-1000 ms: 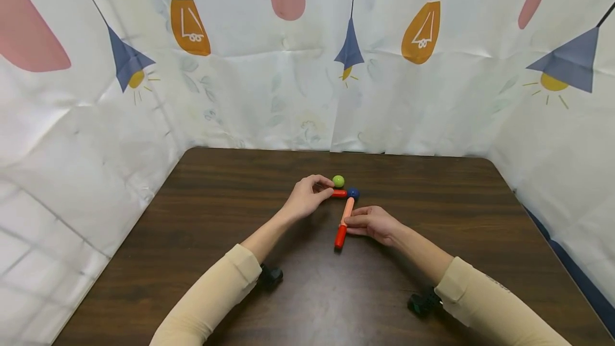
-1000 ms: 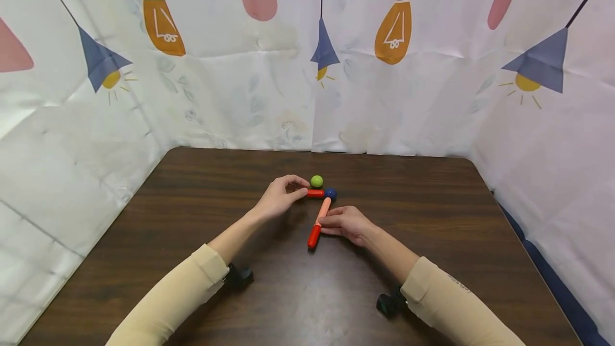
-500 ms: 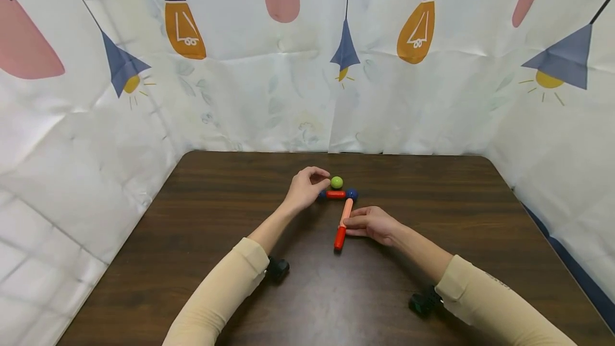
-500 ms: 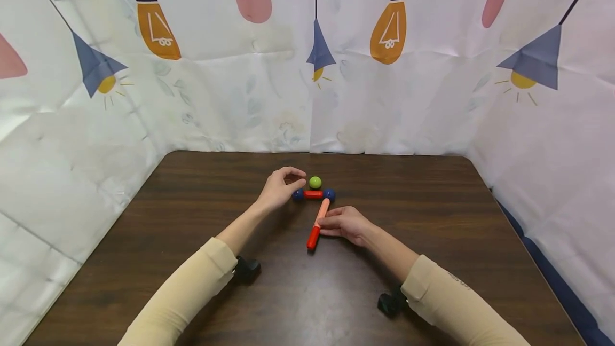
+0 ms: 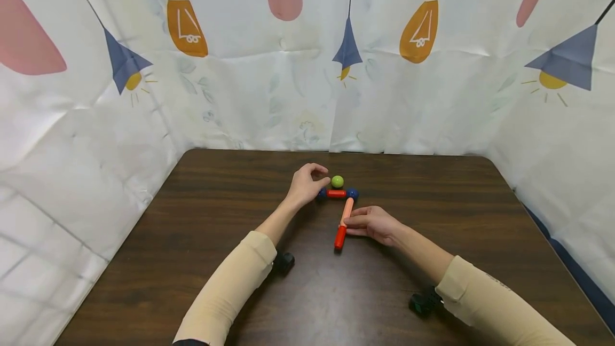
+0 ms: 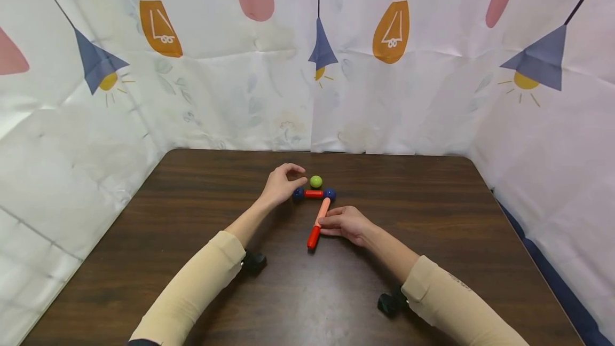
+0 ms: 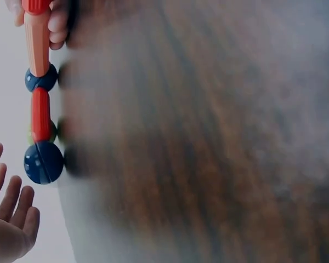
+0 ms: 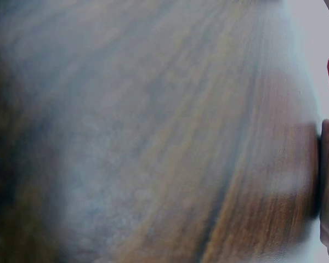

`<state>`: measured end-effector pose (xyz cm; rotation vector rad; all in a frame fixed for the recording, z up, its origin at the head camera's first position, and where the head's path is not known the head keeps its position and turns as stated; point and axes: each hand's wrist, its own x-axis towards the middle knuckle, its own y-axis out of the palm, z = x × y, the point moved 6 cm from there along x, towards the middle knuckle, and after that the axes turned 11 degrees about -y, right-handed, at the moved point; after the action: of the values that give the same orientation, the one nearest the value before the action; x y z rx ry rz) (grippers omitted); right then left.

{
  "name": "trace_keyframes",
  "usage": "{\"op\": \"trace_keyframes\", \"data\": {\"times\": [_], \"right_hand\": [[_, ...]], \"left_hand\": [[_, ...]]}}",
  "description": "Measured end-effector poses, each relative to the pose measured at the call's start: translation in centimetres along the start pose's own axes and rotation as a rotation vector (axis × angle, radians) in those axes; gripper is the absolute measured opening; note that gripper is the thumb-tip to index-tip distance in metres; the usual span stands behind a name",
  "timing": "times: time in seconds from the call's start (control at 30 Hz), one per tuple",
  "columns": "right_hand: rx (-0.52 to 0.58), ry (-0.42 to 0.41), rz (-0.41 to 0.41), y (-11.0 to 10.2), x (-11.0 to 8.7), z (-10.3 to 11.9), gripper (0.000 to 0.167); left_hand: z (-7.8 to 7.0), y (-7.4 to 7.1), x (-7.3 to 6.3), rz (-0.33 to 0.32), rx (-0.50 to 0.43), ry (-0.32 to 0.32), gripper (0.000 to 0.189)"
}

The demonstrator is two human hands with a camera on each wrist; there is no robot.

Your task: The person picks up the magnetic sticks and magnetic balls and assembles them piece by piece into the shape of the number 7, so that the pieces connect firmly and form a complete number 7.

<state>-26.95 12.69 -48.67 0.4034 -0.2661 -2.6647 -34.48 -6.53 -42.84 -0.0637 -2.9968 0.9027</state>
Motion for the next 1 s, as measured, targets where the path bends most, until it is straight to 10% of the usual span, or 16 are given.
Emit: {"op": "trace_keyframes", "data": {"times": [1.0], "right_hand": [[-0.001,-0.024,0.031,0.0,0.0,-0.2,0.043]], "left_hand": [[0.1,2.7,2.1,0.158,0.114,-0.106,0.040]]}}
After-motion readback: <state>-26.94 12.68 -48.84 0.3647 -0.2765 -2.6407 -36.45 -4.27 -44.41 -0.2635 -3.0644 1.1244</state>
